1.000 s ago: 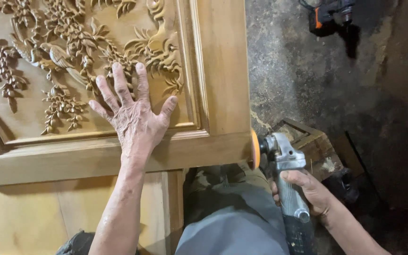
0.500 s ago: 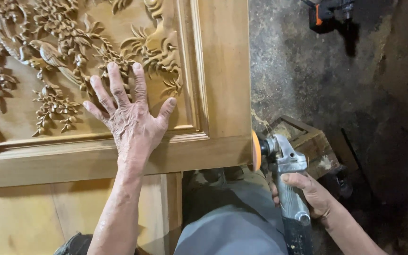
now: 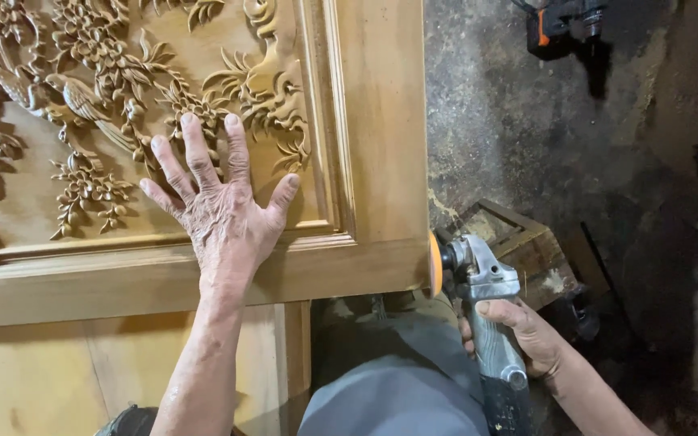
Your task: Trimming a sanding disc with scissors and then using an angle grinder to sand the edges of a carved wooden cabinet door.
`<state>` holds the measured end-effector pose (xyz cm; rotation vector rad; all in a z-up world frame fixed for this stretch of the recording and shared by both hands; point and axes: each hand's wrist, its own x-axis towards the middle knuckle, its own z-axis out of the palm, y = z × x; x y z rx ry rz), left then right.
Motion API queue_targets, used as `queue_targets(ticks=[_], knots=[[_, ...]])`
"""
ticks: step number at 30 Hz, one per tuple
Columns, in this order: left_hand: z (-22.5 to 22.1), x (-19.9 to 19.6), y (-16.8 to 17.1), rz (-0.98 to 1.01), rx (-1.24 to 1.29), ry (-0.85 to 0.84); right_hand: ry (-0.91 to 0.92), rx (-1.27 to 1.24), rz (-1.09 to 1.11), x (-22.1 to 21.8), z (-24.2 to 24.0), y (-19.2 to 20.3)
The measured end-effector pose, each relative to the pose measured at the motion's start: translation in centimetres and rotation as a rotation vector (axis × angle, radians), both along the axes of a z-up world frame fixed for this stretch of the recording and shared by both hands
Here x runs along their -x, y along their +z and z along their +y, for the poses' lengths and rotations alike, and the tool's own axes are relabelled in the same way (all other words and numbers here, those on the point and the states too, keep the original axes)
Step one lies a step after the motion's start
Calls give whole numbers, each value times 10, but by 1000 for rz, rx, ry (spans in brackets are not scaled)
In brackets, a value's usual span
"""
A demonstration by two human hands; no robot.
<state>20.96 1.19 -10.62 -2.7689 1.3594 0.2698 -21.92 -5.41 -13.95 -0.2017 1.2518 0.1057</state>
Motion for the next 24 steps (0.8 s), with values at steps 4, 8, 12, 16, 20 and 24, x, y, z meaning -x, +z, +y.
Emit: queue_targets(ticks=[4,8,12,16,20,24], knots=[[-1,1,1,22,-9,12,28,42,-70,-4,-5,6],[-3,2,3,25,8,25,40,62,-51,-12,-16,6],[0,1,0,6,13,4,12,25,-98,-16,-24,4],[0,1,0,7,19,4,-11,45,-69,-31,-37,12],[0,0,-2,-3,21,-3,23,38,-83,-37,-48,8],[-2,-1,-2,11,26,9,-4,32,-106,-50,-65,4]])
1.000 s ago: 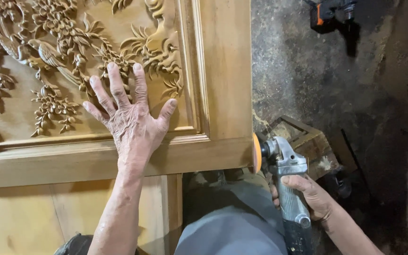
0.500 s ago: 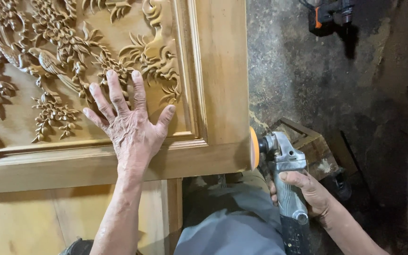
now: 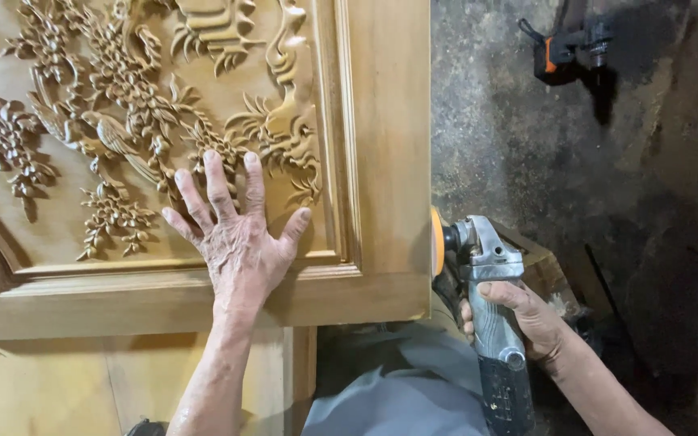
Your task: Trimming a sanding disc with scissors and then using an angle grinder to sand the edges of a carved wooden cabinet door.
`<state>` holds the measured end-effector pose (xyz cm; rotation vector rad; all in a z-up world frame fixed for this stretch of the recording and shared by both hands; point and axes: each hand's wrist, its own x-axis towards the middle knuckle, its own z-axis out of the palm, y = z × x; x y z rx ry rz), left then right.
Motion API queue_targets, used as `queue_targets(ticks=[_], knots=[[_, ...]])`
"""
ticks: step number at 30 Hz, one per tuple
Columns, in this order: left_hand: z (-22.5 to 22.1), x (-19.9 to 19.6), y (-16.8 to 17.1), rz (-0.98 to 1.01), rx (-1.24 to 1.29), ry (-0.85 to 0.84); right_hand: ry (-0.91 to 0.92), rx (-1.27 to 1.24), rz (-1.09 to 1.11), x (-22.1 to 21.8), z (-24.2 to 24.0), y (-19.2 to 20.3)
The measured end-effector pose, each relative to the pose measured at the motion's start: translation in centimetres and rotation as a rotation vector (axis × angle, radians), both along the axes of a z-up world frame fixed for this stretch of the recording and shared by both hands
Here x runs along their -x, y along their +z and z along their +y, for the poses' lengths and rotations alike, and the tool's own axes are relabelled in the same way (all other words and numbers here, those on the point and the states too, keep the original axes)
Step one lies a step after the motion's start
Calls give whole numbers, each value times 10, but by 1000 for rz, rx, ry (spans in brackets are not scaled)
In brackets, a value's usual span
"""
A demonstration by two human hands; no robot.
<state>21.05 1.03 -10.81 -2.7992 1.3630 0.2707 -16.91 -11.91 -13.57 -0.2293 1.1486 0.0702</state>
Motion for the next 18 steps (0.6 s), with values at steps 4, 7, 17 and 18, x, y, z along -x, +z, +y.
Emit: queue_targets(ticks=[4,7,17,18], knots=[[-1,0,-2,-26,45,-16,-9,-6,24,-19,-22,1],[-1,-1,-4,-52,69,-25,7,34,-11,-31,-43,-6],[-1,-3,-9,-66,51,-33,36,88,-41,-62,-85,-12],[-2,-3,-9,-64,56,-32,47,78,-66,-57,-82,-14]])
